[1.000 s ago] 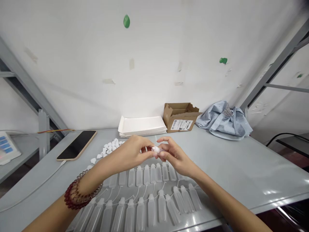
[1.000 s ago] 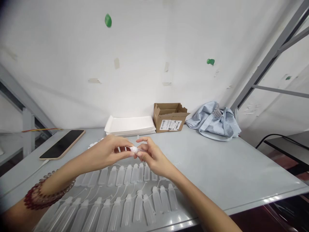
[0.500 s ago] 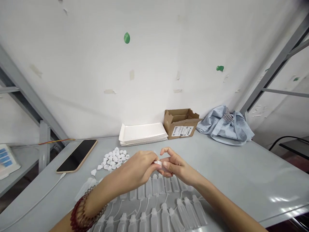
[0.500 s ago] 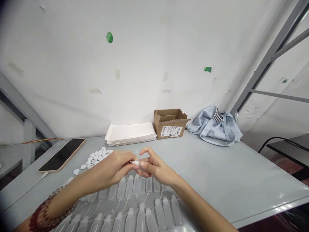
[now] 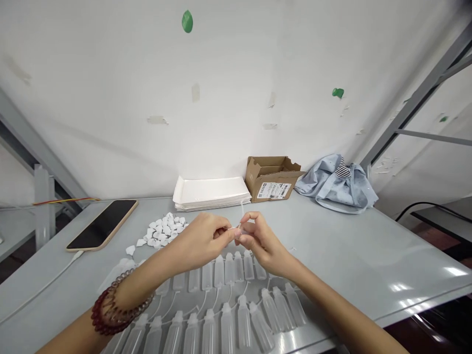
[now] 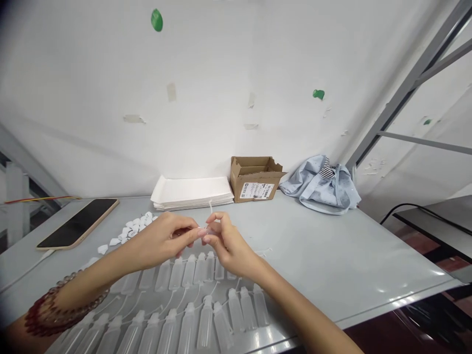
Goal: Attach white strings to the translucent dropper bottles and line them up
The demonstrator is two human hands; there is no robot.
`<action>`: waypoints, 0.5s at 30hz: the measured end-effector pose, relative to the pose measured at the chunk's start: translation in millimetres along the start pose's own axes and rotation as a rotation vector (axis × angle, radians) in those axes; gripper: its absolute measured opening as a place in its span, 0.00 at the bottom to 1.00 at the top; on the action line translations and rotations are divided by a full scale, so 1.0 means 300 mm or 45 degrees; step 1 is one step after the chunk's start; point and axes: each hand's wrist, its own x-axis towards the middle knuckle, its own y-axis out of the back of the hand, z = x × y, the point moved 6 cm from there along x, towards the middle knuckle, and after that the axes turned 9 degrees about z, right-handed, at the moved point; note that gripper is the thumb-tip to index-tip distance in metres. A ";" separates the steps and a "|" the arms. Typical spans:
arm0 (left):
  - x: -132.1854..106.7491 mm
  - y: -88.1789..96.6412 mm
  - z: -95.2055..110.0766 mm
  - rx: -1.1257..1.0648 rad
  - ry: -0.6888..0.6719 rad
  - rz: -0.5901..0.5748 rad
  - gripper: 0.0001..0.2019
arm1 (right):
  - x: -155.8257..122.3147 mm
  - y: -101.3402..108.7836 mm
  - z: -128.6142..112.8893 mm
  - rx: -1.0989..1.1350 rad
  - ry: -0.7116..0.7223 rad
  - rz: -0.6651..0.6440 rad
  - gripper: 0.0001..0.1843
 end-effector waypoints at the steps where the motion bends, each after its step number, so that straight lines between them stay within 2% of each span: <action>1: -0.005 0.004 0.009 0.007 -0.035 -0.015 0.20 | 0.001 -0.002 0.002 0.131 -0.081 -0.044 0.09; 4: -0.027 0.017 0.056 0.053 -0.250 0.000 0.18 | 0.000 -0.013 -0.002 0.494 -0.283 -0.226 0.13; 7: -0.049 0.012 0.099 0.110 -0.458 0.008 0.16 | -0.008 -0.020 -0.005 0.670 -0.425 -0.403 0.17; 10: -0.043 0.015 0.090 0.184 -0.430 0.032 0.15 | -0.007 -0.002 -0.003 0.620 -0.475 -0.470 0.17; 12: -0.026 0.039 0.056 0.234 -0.327 0.066 0.14 | 0.014 0.048 0.007 0.396 -0.418 -0.342 0.16; 15: -0.003 0.096 -0.035 0.343 -0.096 0.055 0.13 | 0.053 0.180 0.040 -0.182 -0.344 0.058 0.14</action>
